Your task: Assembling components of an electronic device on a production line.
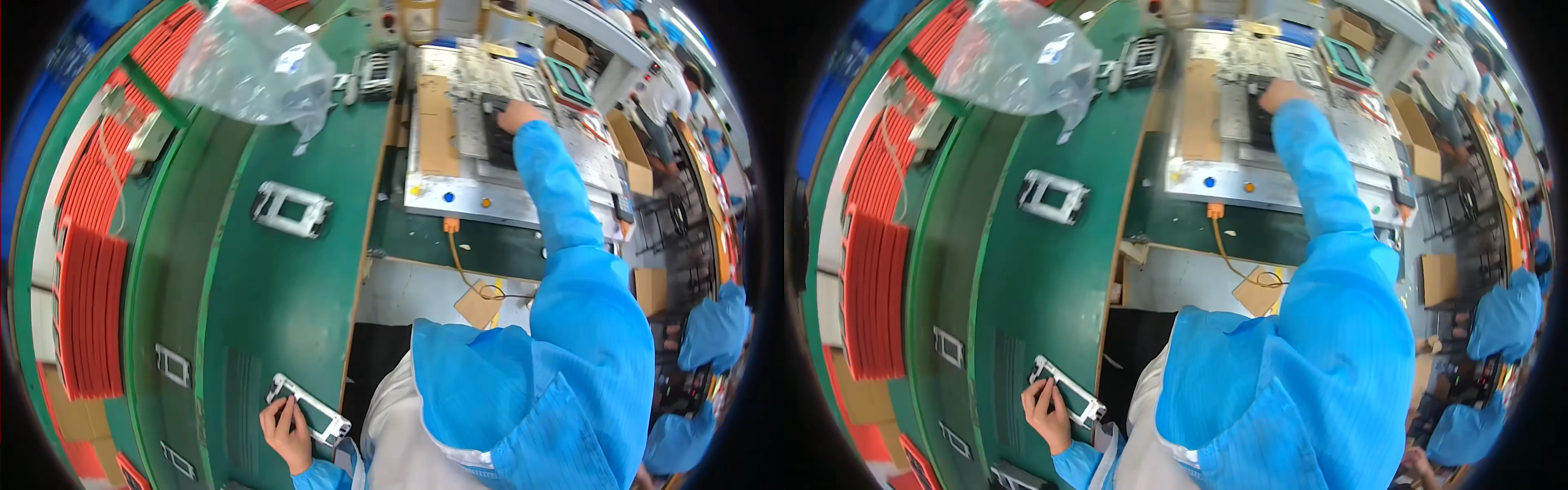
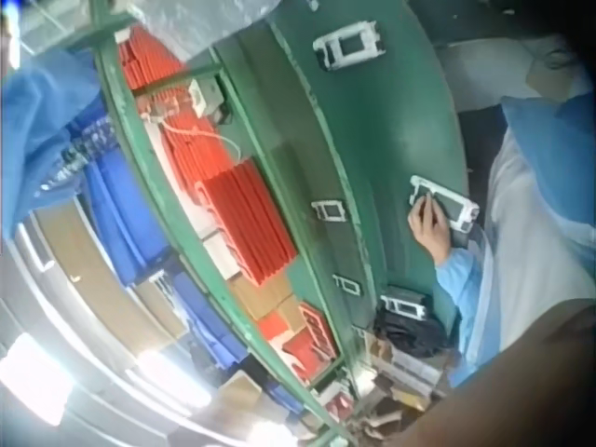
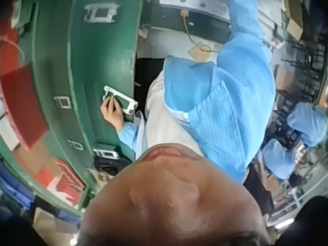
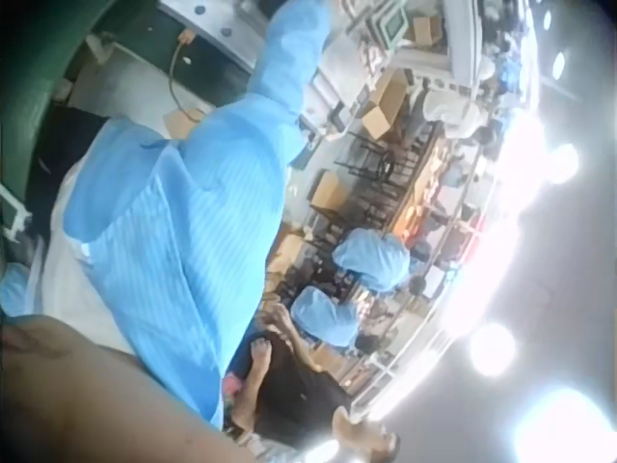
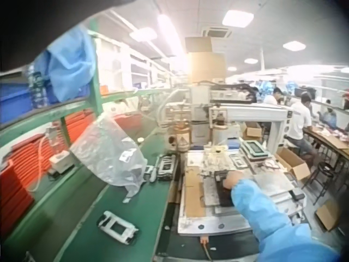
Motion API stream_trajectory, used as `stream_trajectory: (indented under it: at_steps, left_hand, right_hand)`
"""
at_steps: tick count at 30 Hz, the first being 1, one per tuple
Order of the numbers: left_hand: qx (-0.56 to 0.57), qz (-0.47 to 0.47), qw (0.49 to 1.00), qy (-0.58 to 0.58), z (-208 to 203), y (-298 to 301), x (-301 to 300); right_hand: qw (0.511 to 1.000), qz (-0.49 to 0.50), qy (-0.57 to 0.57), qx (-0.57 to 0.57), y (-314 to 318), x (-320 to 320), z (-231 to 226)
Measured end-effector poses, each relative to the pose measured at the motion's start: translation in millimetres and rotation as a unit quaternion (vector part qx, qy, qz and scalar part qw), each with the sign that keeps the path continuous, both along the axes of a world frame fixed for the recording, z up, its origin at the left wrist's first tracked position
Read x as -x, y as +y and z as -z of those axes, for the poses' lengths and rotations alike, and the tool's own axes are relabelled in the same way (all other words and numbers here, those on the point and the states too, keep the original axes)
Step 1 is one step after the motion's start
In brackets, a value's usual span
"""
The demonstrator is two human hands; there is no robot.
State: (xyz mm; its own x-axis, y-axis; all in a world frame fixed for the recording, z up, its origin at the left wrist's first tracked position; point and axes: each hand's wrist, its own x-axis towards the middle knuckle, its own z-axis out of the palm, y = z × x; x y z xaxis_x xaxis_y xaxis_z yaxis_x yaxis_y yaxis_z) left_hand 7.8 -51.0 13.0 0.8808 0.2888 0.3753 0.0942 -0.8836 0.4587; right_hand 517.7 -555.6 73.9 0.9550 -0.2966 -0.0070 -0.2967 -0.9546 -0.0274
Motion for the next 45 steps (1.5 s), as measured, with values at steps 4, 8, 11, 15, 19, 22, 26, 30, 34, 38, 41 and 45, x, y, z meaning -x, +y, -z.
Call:
stream_trajectory:
  at_steps: [4, 8, 11, 15, 19, 22, 26, 30, 34, 38, 41, 45]
  left_hand:
    - [0.026, -0.003, 1.000, -0.004, -4, -1, 0]
    - [0.033, 0.007, 0.999, -0.001, -3, 4, 1]
    - [0.030, 0.011, 0.999, 0.003, -3, 3, 2]
    - [0.034, 0.005, 0.999, 0.004, -2, 3, 3]
    - [0.040, 0.000, 0.999, -0.002, 1, 3, 7]
    - [0.039, 0.005, 0.999, -0.002, 0, 3, 7]
    - [0.021, -0.004, 1.000, -0.001, 0, 7, 19]
    - [-0.006, 0.008, 1.000, 0.026, -6, 13, 31]
    - [-0.002, 0.025, 0.998, 0.050, -14, 22, 50]
    - [-0.026, 0.012, 0.999, 0.027, -25, 39, 63]
    - [-0.051, -0.046, 0.998, 0.009, -36, 57, 91]
    - [-0.052, -0.123, 0.991, 0.005, -31, 60, 114]
  right_hand:
    - [0.999, -0.024, 0.023, 0.036, -33, -7, 4]
    - [0.996, -0.067, 0.005, 0.062, -40, -12, 14]
    - [0.997, -0.025, -0.032, 0.059, -13, 0, 13]
    - [0.988, -0.050, -0.086, 0.121, 29, 42, -7]
    - [0.975, -0.214, -0.052, 0.016, 86, 106, 4]
    - [0.969, -0.242, 0.007, 0.054, 104, 118, 42]
    - [0.959, -0.274, 0.025, 0.069, 121, 111, 47]
    - [0.938, -0.345, 0.023, 0.024, 159, 118, 22]
    - [0.793, -0.446, 0.048, -0.413, 257, 166, -14]
    - [0.680, -0.599, 0.022, -0.421, 335, 218, -10]
    - [0.702, -0.625, 0.057, -0.337, 366, 237, 17]
    - [0.700, -0.543, 0.179, -0.428, 412, 252, 9]
